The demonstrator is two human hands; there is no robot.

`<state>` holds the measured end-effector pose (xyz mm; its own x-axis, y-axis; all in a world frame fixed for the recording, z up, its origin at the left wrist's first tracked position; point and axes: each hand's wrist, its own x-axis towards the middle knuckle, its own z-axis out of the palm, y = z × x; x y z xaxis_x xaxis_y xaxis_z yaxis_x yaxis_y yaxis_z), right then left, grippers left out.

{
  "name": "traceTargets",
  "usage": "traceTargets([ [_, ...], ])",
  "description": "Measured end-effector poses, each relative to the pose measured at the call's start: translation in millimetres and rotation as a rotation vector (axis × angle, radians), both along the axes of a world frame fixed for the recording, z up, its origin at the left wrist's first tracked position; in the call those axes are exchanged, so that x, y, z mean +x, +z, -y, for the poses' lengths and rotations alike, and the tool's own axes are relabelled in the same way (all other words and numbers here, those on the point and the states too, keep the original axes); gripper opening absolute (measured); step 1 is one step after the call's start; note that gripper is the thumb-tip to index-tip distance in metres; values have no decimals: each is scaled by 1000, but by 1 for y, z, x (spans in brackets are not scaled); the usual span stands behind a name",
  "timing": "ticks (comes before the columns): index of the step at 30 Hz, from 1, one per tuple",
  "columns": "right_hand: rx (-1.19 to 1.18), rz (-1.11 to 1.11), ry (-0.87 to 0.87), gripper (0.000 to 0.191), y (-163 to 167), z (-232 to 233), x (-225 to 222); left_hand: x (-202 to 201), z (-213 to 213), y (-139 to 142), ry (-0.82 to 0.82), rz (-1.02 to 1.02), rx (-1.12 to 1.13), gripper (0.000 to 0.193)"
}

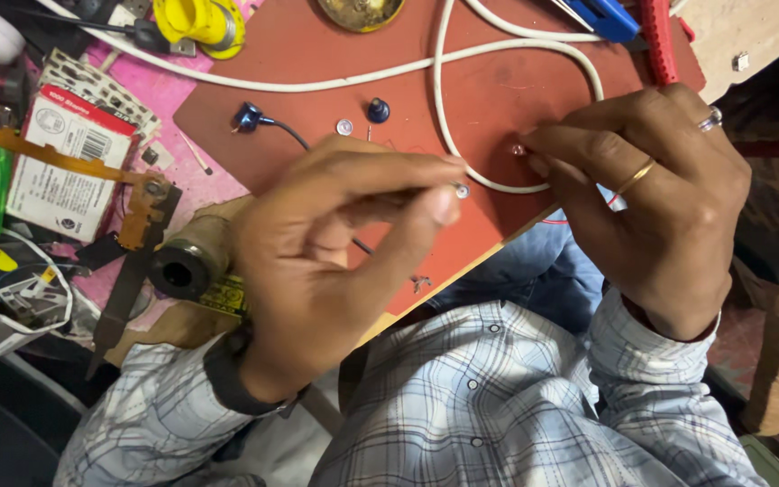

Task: The person sits at a cluttered electronics workbench and works on a small round component, first manipulating it by hand, then using pliers to grip and adjust it. They then pick up multimeter probes and touch them to the component to test it.

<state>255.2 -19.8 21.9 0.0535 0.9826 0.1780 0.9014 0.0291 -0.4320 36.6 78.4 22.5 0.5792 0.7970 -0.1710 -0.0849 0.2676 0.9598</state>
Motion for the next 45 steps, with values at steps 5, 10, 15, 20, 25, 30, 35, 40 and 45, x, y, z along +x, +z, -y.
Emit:
traceTargets([
  [5, 3, -9, 17, 22, -2, -3, 0, -10, -5, 8, 194, -50, 228, 20],
  [10, 0, -8, 38, 20, -1, -9, -4, -20, -7, 10, 201, -88, 315, 22],
  [15, -45, -38, 24, 20, 3, -13, -7, -19, -3, 4, 195, -37, 341, 20],
  [20, -23, -41, 8, 18, -2, -4, -5, -22, 0, 3, 201, -40, 351, 20],
  [25, 24, -169, -87, 18, -4, 0, -7, -32, -1, 8, 213, -72, 464, 21],
  [30, 32, -84, 77, 22, 11, -34, -11, -36, -3, 9, 236, -30, 515, 22],
  [35, 168, 7, 439, 26, 7, -81, -37, -37, -6, 7, 213, -72, 657, 22],
  [40, 168, 76, 483, 25, 1, -96, -56, -34, -4, 12, 204, 3, 496, 17],
  [45, 157, -17, 417, 25, 3, -87, -53, -38, -10, 16, 121, 18, 432, 16],
])
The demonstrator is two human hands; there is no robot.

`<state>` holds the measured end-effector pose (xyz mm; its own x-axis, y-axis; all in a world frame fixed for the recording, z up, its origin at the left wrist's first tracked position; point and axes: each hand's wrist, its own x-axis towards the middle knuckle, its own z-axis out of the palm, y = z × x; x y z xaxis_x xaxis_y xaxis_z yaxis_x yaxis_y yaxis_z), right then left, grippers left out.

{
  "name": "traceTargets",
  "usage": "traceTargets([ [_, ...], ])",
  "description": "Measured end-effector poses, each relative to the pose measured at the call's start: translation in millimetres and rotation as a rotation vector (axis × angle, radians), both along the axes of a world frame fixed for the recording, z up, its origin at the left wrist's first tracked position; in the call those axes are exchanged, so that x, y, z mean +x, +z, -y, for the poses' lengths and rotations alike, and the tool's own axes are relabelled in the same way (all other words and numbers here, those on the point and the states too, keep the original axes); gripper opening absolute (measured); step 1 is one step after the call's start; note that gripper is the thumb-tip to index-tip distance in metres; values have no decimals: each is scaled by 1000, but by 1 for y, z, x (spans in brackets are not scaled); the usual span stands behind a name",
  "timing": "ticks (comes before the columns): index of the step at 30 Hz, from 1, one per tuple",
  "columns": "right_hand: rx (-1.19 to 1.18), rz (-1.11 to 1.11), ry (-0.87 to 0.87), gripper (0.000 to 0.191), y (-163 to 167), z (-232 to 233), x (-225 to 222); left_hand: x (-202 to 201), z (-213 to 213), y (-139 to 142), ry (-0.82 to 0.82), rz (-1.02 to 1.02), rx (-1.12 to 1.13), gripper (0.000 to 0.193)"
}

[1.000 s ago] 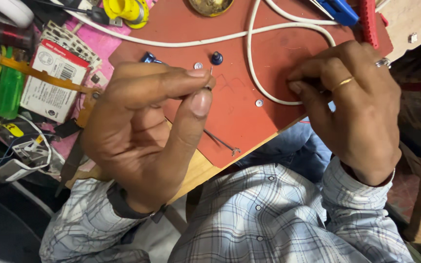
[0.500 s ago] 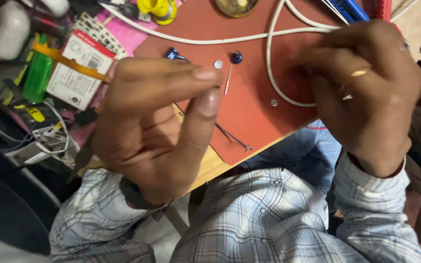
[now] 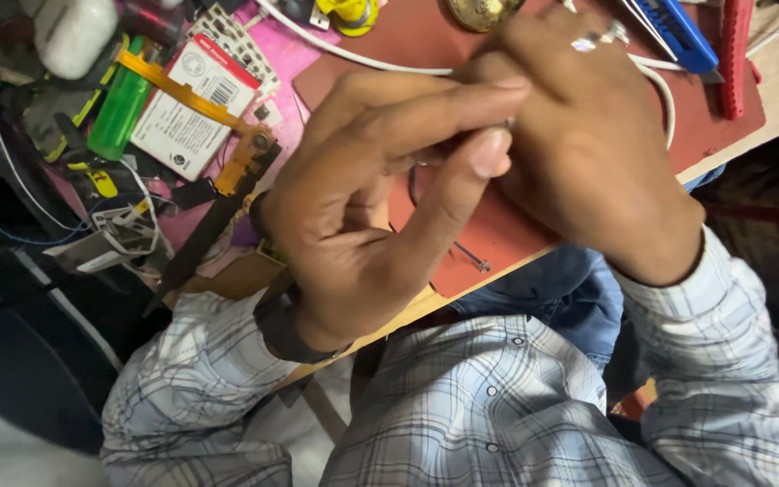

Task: The person sits at a cluttered electronics workbench and works on a small round component, first manipulating it by hand, then using pliers to grip and adjust it. They then pick up multimeter probes and touch them to the component to test it.

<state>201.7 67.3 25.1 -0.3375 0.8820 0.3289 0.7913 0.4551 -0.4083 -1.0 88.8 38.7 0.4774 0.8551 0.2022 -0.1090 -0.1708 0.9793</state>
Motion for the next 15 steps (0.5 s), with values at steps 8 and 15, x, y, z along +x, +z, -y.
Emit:
traceTargets([
  [8, -195, -711, -431, 14, -7, 65, 11, 13, -2, -6, -100, -100, 7, 15],
  [15, -134, -1048, -495, 29, -19, 83, 13, 23, -1, -6, -153, -95, -113, 15],
])
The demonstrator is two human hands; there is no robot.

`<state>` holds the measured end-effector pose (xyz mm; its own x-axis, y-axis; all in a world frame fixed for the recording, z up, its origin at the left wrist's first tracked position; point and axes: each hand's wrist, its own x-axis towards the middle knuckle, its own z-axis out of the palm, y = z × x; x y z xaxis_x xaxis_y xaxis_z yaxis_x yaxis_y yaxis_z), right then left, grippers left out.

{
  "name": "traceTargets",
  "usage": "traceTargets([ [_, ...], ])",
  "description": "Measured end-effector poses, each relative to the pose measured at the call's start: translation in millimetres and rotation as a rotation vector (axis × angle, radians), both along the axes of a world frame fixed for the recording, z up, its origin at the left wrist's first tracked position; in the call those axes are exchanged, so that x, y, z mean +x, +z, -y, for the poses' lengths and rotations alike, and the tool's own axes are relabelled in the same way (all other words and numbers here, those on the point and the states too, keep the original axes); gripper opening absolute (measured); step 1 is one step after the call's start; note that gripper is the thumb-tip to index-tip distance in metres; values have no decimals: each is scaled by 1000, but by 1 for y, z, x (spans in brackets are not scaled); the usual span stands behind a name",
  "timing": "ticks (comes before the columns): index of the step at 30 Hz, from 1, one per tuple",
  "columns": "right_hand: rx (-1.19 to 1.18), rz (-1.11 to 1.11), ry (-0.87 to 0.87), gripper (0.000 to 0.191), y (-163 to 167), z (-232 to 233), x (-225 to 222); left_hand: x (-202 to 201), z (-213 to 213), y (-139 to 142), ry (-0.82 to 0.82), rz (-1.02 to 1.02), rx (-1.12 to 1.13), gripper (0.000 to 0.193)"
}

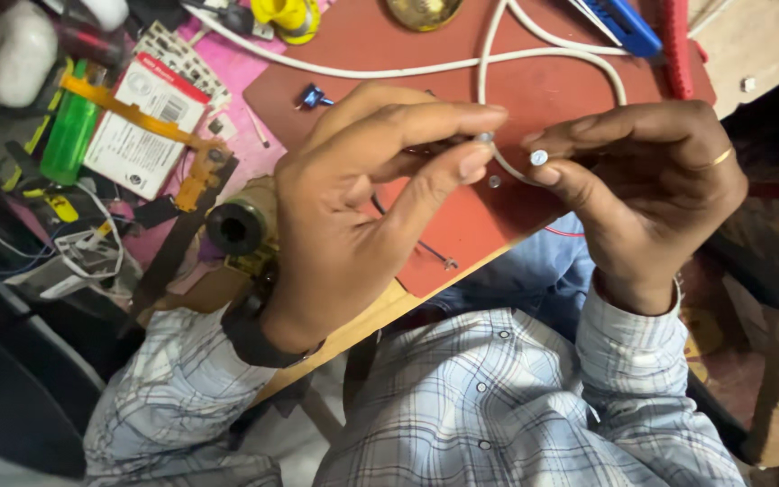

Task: The person sits at a cluttered electronics workbench and works on a small round component, first manipulating it by hand, then using pliers to grip and adjust it. They then pick up multimeter probes and touch them to the component to test it.

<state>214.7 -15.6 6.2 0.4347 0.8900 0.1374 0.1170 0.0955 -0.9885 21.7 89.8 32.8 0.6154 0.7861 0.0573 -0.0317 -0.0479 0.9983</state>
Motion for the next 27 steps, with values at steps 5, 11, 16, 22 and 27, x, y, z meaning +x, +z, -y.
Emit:
traceTargets([
  [5, -17, 21, -21, 33, -1, 4, 4, 5, -1, 1, -9, 6, -20, 15],
  [11, 8, 52, -4, 32, -5, 6, 8, 5, -1, 2, -23, -87, 54, 19],
  [16, 10, 62, -3, 29, -8, 4, 9, 5, 1, -2, -31, 2, -89, 16],
  [22, 13, 24, -14, 27, -8, 3, 8, 5, 4, -9, -43, -27, -51, 14],
  [27, 58, 19, -4, 22, -10, 3, 11, 6, 5, -14, -80, 61, -225, 16],
])
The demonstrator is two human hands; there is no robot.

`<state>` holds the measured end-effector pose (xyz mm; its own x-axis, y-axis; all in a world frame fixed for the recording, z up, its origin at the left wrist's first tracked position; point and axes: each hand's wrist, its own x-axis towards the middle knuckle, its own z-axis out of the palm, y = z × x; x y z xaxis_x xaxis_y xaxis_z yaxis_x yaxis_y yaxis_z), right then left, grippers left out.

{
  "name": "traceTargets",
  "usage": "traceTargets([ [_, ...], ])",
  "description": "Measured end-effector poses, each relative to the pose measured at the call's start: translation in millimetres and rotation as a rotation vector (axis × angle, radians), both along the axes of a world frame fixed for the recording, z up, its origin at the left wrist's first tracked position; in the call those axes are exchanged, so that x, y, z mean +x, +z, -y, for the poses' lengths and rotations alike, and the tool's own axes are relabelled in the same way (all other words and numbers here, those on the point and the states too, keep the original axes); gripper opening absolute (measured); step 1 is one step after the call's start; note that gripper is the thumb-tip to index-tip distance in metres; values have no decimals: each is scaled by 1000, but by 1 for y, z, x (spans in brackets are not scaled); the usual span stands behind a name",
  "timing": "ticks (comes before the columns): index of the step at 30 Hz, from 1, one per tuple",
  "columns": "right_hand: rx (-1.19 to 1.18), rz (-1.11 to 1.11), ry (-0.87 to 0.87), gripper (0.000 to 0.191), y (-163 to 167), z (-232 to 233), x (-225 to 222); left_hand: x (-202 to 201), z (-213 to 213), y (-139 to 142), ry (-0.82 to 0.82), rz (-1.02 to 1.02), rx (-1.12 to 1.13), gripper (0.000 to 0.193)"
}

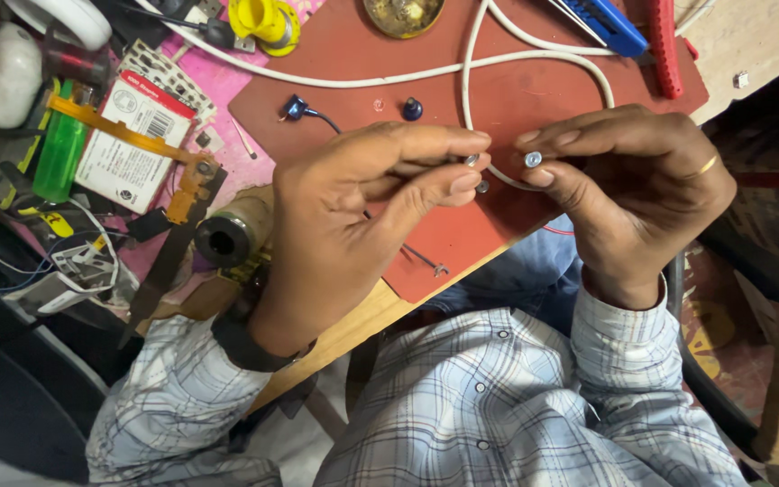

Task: The person sits at a cluttered electronics workbench and works on a small round component, first manipulating it by hand, then using pliers to grip and adjust it. They then pick up multimeter probes and touch them to the component to test it.

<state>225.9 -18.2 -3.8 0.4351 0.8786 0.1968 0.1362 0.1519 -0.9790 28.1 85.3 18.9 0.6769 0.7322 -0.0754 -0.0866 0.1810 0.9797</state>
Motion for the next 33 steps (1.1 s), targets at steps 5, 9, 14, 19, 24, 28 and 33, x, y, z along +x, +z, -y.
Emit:
traceTargets([
  [5, 22, 158, 46, 14, -1, 0, 6, 0, -8, -3, -133, 56, -226, 23],
  [9, 11, 68, 13, 11, 0, -1, 6, 2, -11, -5, -184, 80, -325, 25],
  [14, -31, -139, -18, 7, 9, -3, 3, 4, -11, -4, -192, 71, -351, 25],
  [19, -97, -117, -16, 4, 15, -5, 4, 5, -11, -3, -189, 65, -361, 25],
  [24, -97, -55, 16, 5, 14, -4, 6, 5, -11, -2, -183, 41, -349, 25],
  [28, -103, -32, -4, 6, 12, -3, 7, 5, -11, 0, -187, 36, -332, 26],
  [33, -115, -26, -22, 6, 9, -3, 9, 5, -10, 1, -186, 16, -297, 26],
])
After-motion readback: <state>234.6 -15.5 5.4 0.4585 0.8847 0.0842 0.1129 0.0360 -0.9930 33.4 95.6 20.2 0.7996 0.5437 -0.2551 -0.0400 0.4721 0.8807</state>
